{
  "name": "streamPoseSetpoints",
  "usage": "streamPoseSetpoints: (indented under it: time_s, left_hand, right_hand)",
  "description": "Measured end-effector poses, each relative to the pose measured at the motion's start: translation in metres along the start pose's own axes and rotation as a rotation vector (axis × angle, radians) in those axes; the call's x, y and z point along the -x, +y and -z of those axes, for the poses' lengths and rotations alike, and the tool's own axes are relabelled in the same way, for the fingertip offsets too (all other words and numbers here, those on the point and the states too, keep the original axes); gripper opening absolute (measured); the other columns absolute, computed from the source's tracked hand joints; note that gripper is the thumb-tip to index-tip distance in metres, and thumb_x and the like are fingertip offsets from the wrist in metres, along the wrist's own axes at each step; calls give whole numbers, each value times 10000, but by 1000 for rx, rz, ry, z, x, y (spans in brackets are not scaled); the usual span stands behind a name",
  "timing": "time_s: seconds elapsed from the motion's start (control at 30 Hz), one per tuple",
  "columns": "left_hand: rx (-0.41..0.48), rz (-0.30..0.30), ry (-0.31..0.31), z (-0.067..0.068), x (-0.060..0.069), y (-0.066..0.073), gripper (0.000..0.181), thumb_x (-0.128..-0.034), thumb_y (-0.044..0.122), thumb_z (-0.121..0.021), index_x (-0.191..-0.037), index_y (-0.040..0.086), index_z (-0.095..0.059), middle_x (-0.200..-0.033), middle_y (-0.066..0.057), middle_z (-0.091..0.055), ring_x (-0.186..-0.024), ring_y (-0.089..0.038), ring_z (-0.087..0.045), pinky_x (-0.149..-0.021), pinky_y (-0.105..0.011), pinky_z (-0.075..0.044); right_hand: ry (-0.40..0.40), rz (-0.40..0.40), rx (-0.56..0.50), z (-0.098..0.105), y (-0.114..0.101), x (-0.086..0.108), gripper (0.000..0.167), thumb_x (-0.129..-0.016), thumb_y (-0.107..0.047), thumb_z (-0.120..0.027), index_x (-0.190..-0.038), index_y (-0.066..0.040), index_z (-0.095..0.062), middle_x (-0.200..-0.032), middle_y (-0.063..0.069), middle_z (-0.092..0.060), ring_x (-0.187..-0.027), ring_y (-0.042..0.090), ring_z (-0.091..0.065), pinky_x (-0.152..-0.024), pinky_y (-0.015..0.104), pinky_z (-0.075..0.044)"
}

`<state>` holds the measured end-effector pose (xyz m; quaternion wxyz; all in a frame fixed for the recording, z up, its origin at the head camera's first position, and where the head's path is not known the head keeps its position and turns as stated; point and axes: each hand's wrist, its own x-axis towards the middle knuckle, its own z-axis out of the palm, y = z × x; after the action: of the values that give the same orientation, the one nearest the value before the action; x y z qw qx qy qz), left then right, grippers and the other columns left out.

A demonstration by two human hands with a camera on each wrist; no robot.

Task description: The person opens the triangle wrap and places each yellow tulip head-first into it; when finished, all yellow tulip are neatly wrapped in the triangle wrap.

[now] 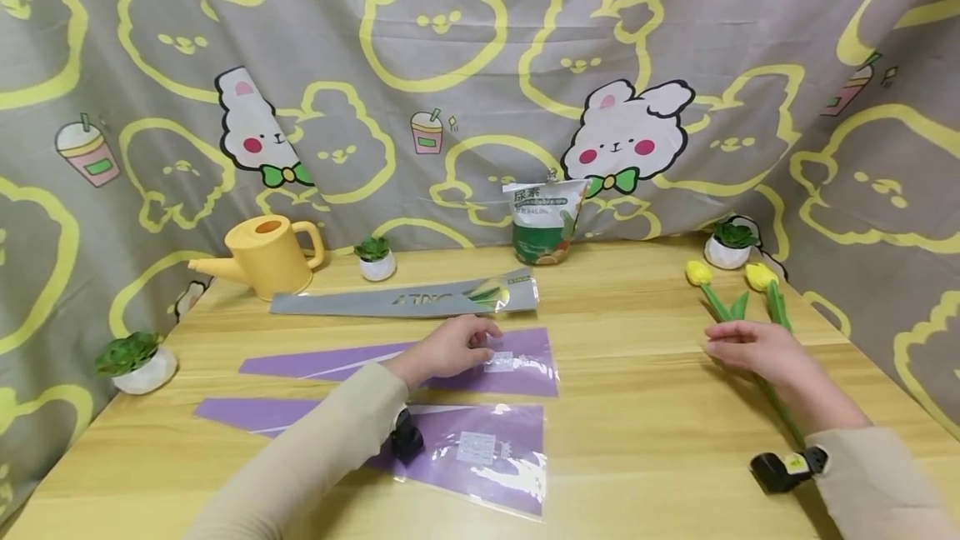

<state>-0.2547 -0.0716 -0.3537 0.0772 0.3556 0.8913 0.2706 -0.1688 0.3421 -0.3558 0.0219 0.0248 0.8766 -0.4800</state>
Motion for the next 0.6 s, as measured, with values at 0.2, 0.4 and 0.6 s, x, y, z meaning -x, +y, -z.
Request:
streamPoseSetpoints:
  time_s: [0.2, 0.4, 0.6]
  left_hand:
    - [-114, -70, -63, 0, -2, 4, 262, -827, 107, -655, -1084, 74, -620, -913, -54, -610, -832, -165, -565, -782, -316, -461]
    - [-173, -110, -82, -3, -8, 9, 179, -828, 99, -652, -1004, 69, -639, -923, -55, -612, -843, -174, -568, -782, -301, -464]
    - [-166, -85, -103, -5, -11, 10, 93, -827, 95, -657, -908, 81, -613, -865, -39, -590, -813, -163, -559, -756, -286, -462]
  right_hand:
    - [18, -11, 112, 20, 16, 20, 529, -864, -203, -652, -1198, 166, -472, -856, -143, -617, -741, -51, -554, -653, 201, -488]
    - [12, -77, 237, 35, 24, 39, 583, -843, -242, -677, -1197, 172, -469, -911, -10, -627, -719, -69, -506, -628, 206, -469]
    - [7, -124, 292, 41, 27, 47, 598, -847, -301, -667, -1182, 160, -485, -895, 0, -620, -701, -52, -497, -612, 219, -452]
